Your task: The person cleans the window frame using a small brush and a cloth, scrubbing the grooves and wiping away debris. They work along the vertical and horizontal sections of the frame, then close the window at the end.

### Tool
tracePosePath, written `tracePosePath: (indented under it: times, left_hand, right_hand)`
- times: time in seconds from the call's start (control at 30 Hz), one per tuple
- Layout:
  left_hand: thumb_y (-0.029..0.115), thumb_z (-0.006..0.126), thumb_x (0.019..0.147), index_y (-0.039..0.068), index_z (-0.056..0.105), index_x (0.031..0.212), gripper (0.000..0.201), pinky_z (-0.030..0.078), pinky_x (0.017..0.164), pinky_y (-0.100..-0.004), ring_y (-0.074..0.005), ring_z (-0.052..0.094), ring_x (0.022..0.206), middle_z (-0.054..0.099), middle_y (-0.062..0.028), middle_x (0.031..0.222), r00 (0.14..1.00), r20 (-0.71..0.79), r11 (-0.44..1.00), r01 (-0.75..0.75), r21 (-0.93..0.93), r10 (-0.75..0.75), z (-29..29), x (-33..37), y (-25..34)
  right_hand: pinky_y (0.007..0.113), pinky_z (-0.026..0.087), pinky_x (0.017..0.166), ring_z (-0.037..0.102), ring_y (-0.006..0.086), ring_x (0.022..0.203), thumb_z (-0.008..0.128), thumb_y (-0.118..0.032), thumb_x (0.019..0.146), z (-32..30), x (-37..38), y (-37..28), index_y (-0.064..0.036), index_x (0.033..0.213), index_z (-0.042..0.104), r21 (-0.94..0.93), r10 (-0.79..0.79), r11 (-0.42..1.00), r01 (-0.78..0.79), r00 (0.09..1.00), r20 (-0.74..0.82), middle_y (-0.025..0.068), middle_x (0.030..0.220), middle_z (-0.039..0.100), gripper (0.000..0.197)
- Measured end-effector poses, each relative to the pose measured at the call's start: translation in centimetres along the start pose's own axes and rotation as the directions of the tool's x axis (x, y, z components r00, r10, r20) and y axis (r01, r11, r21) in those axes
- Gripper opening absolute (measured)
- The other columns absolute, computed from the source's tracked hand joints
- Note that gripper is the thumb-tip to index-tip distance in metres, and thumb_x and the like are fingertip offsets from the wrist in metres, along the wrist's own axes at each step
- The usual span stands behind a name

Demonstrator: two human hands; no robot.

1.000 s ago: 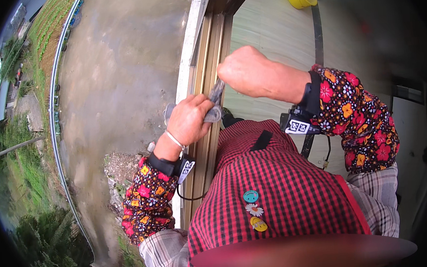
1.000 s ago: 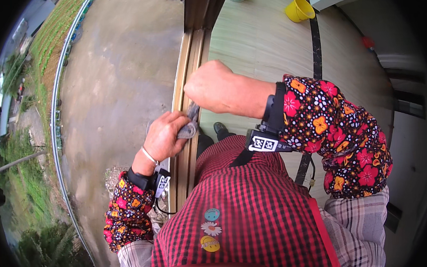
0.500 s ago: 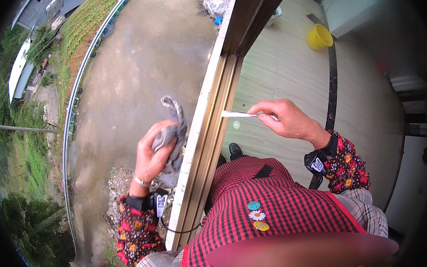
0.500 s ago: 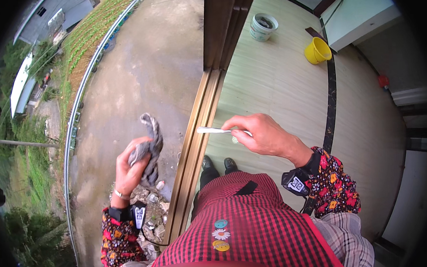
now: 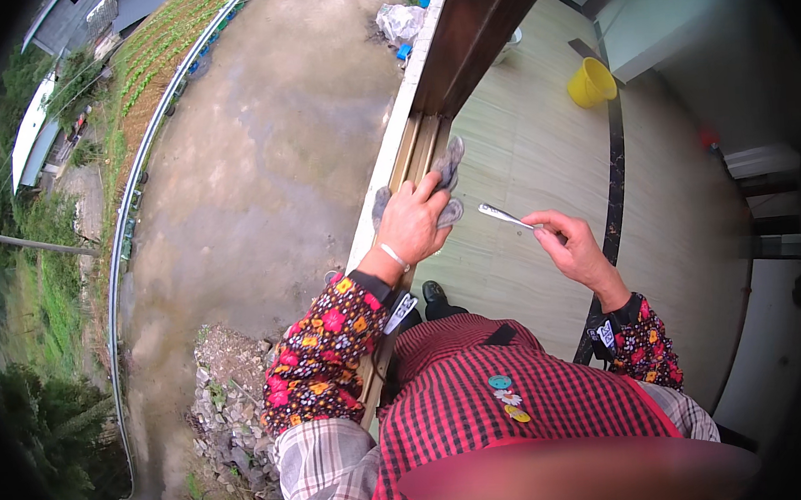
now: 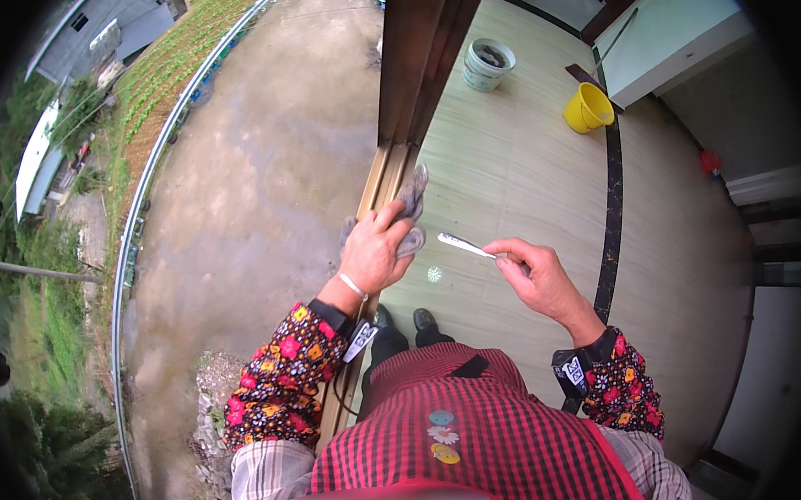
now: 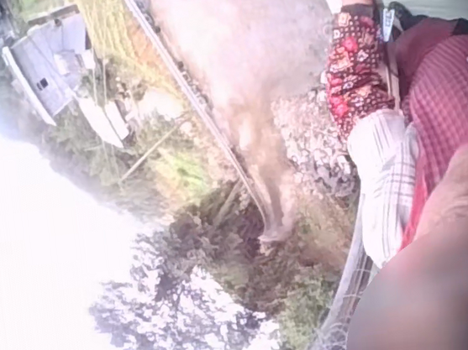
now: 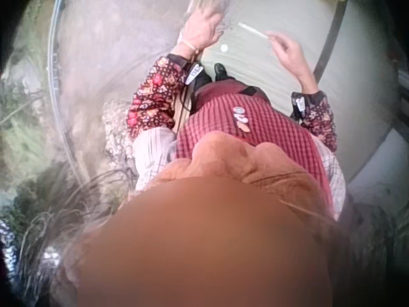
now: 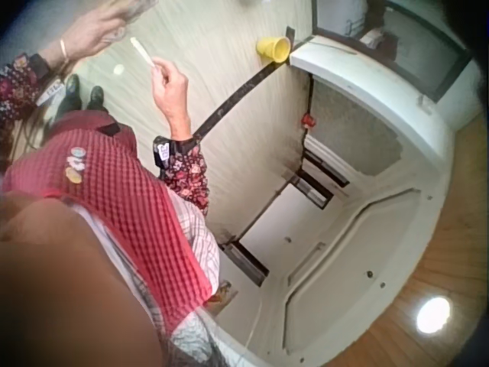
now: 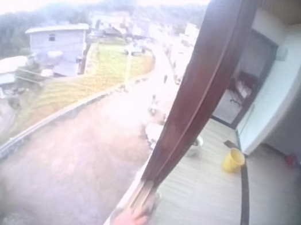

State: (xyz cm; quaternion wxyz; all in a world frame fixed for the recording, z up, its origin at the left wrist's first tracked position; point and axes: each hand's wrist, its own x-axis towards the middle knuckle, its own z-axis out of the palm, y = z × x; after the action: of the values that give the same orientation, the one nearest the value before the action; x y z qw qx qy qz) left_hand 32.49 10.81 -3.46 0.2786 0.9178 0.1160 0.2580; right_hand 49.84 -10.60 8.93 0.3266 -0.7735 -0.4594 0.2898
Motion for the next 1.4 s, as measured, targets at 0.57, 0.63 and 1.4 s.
tracePosePath:
  times: [0.57, 0.63, 1.4]
  left_hand:
    - [0.0, 0.067, 0.083, 0.001, 0.068, 0.112, 0.029, 0.049, 0.092, -0.0343, -0.0272, 0.065, 0.106, 0.065, -0.0148, 0.114, 0.846, -0.232, 0.876, 0.446, -0.182, -0.48, -16.7, -9.4, 0.6]
    - [0.01, 0.067, 0.084, 0.004, 0.068, 0.115, 0.031, 0.05, 0.093, -0.0353, -0.0309, 0.065, 0.105, 0.065, -0.0142, 0.119, 0.915, -0.228, 0.927, 0.274, -0.257, -0.333, -11.6, -1.2, -2.7]
    - [0.012, 0.068, 0.087, 0.004, 0.067, 0.104, 0.018, 0.053, 0.08, -0.0392, -0.0328, 0.066, 0.093, 0.065, -0.0159, 0.106, 0.515, -0.417, 0.385, 0.85, 0.359, -0.749, -25.8, -33.6, 17.5]
  right_hand:
    - [0.023, 0.032, 0.055, 0.038, 0.0046, 0.061, 0.056, 0.002, 0.094, 0.1, -1.7, 1.9, -0.0035, 0.115, 0.066, 0.198, -0.05, 0.979, 0.054, 0.998, -0.025, -0.0051, 0.068, 0.046, 0.024]
    - [0.023, 0.031, 0.055, 0.037, 0.0044, 0.06, 0.056, 0.002, 0.093, 0.0, -1.9, 2.3, -0.0037, 0.114, 0.066, 0.169, -0.02, 0.985, 0.02, 1.0, -0.002, -0.0057, 0.067, 0.045, 0.024]
    - [0.019, 0.027, 0.058, 0.033, 0.0005, 0.066, 0.053, 0.0, 0.098, 6.2, 3.7, 2.2, -0.0023, 0.122, 0.065, 0.438, -0.244, 0.886, 0.153, 0.956, 0.16, -0.01, 0.079, 0.048, 0.026]
